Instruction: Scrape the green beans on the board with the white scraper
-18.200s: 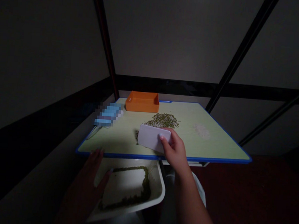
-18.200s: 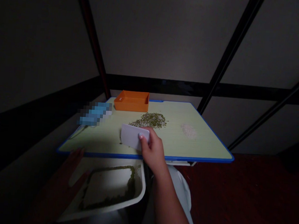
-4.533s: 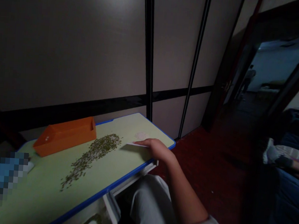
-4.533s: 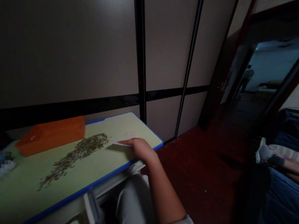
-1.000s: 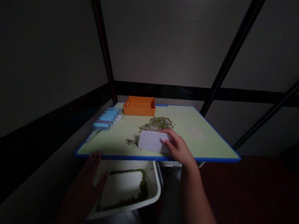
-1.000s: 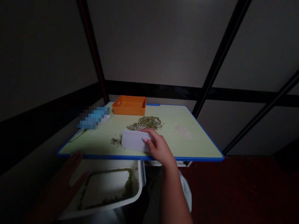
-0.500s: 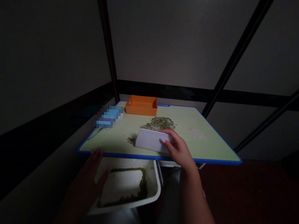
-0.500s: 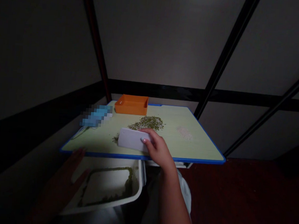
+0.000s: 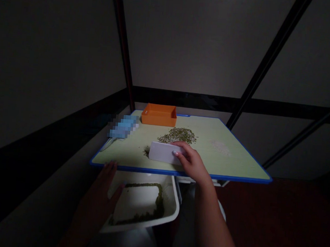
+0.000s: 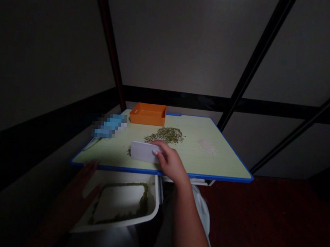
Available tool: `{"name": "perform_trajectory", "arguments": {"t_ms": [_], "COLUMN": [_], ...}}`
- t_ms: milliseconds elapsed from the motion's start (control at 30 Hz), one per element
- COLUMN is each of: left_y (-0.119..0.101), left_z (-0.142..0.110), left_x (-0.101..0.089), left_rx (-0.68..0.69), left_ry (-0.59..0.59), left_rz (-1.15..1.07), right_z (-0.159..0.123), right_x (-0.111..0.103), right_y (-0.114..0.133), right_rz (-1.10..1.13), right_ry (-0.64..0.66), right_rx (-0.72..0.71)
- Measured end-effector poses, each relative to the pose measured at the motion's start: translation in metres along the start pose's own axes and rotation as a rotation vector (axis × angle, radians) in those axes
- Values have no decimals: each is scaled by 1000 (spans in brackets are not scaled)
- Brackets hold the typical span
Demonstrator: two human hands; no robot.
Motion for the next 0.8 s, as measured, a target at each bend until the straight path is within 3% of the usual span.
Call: {"name": "perform_trajectory", "arguments": {"t_ms": [300, 800], "left_y": [-9, -2], "left_z": [3, 0], "left_x": [-6, -1], "left_rx": [-50, 2], "left_ry": [81, 3], "left_rz": [5, 7], "right_z": [1, -1], "right_x": [0, -5], "right_y": [1, 0], "right_rz": [21, -26], "right_ry": [-35, -49], "right_rx": [-4, 24]}}
Point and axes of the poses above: each hand's wrist, its own z-axis towards the middle knuckle, its own x-axis out of the palm, y = z × x, the point moved 1 cm from there along z, towards the middle knuckle, and after that the axes turned 2 degrees about -x, right-handed, at the moved point
